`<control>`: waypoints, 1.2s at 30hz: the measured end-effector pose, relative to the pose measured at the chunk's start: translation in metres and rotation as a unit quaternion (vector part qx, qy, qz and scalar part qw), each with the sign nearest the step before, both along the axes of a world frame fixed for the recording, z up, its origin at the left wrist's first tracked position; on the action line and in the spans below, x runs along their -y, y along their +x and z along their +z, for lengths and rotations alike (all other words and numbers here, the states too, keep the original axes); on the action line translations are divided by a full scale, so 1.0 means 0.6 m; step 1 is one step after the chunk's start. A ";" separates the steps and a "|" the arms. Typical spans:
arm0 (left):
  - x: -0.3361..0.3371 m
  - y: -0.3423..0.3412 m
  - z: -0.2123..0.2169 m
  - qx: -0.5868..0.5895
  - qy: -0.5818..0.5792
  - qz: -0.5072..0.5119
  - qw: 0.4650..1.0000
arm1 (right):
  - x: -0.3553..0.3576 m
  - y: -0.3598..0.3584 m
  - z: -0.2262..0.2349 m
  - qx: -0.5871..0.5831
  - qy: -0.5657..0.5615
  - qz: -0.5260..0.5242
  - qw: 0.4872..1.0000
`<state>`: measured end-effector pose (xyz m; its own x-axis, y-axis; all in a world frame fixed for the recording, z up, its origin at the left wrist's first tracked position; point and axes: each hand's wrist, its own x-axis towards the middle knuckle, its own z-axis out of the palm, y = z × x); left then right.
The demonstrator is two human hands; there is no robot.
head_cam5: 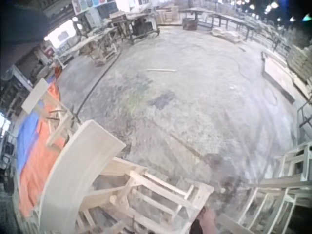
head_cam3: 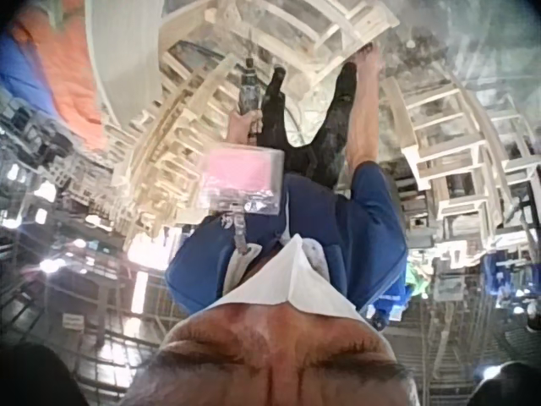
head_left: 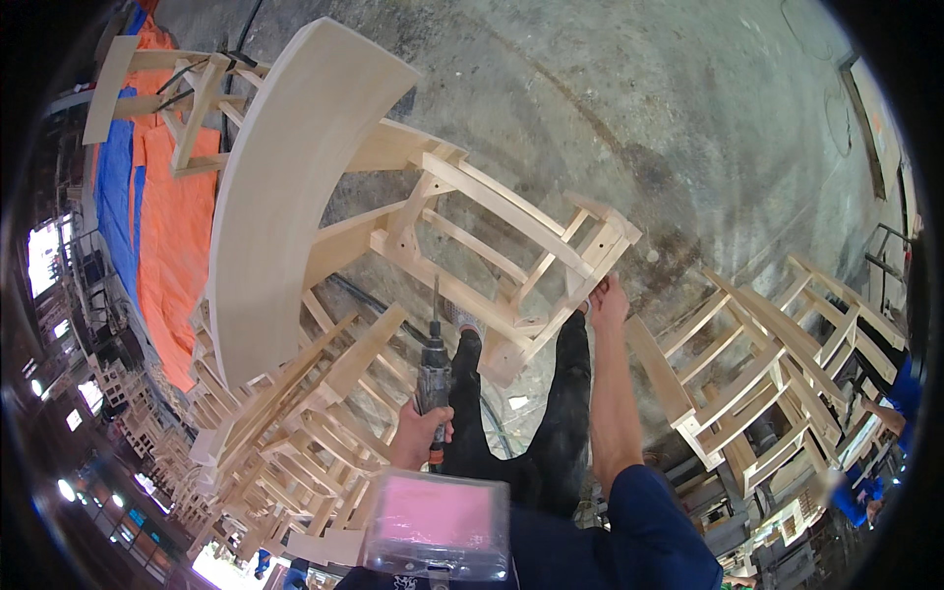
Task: The person assembles wooden chair frames in a factory setting. They use a pneumatic drill to drive screws into pre-drilled holes, joining various wooden components together. The person handles multiple chair frames, positioning them on a workbench and moving them to a stacking area after assembly.
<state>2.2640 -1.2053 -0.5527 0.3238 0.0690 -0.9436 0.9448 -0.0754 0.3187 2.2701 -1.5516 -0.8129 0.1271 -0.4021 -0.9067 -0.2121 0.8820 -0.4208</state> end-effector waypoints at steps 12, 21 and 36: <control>-0.042 -0.073 -0.009 -0.065 0.048 -0.090 0.993 | -0.124 -0.209 0.180 -0.095 0.057 0.414 0.903; -0.111 -0.130 -0.037 -0.079 0.078 -0.018 0.994 | -0.245 -0.116 0.216 0.019 -0.212 0.657 0.724; -0.131 -0.155 -0.065 -0.119 0.102 -0.033 0.987 | -0.144 0.119 0.081 0.029 -0.201 0.841 0.502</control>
<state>2.1709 -1.1266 -0.5919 0.1049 0.2511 -0.9623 0.9821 -0.1784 0.0605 2.3414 -1.4654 -0.7644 0.6153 0.1683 -0.7701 -0.4913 -0.6822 -0.5416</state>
